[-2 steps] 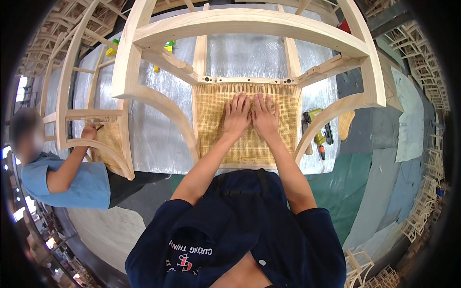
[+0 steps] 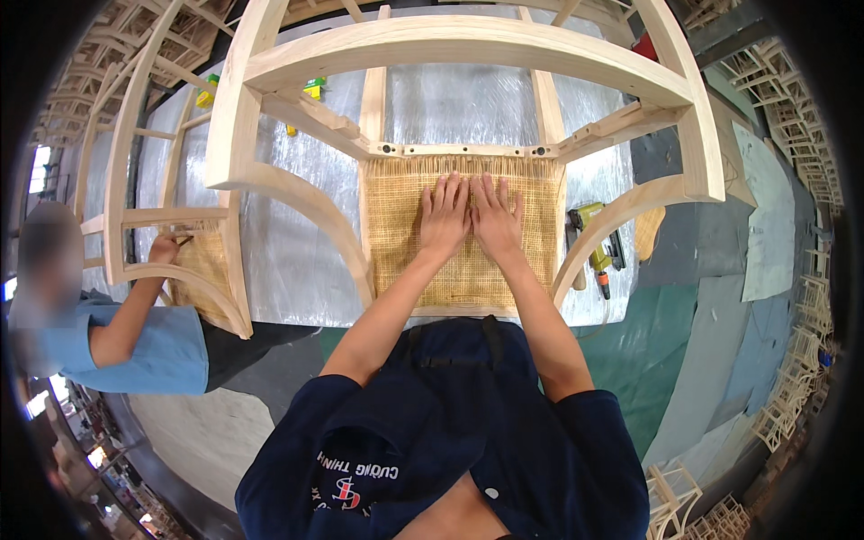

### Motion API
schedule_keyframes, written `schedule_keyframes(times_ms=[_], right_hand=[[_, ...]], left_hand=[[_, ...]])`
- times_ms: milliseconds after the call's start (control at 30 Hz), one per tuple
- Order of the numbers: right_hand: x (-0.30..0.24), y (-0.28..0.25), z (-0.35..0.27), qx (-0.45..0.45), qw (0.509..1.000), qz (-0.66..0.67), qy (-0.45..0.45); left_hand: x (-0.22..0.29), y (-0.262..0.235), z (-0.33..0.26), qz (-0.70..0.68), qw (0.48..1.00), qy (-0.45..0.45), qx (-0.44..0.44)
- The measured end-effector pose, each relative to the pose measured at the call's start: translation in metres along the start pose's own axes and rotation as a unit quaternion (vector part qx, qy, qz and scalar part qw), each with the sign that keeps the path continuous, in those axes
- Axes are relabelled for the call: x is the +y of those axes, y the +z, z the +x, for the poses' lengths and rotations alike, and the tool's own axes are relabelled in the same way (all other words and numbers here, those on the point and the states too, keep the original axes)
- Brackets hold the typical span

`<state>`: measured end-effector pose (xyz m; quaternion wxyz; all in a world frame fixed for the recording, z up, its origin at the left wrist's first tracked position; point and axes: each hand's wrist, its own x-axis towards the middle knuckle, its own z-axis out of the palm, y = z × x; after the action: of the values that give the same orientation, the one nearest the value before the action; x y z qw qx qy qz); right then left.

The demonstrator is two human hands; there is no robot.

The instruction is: The person places a woven rattan mat onto the seat frame of a wooden chair, aligns it, and secures it using a staple gun and a hammer. The person works on one chair at a time in a workshop setting.

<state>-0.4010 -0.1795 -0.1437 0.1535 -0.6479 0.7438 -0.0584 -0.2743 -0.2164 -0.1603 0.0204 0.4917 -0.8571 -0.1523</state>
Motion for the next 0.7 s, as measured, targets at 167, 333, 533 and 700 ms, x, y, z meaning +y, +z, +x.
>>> schedule_keyframes(times_ms=[167,333,533,700], right_hand=[[-0.005,-0.007,0.010,-0.007,1.000,-0.024,0.007],[-0.006,-0.012,0.017,-0.013,1.000,-0.006,0.022],[0.007,-0.042,0.015,0.059,0.948,0.312,0.012],[-0.004,-0.129,-0.050,0.080,0.575,0.813,-0.050]], left_hand=[[-0.001,0.002,0.012,0.035,0.997,0.015,0.069],[0.001,-0.002,0.016,0.060,0.998,-0.002,-0.018],[0.001,-0.009,0.015,0.103,0.994,0.020,-0.004],[0.000,-0.004,0.014,0.081,0.997,0.012,-0.008]])
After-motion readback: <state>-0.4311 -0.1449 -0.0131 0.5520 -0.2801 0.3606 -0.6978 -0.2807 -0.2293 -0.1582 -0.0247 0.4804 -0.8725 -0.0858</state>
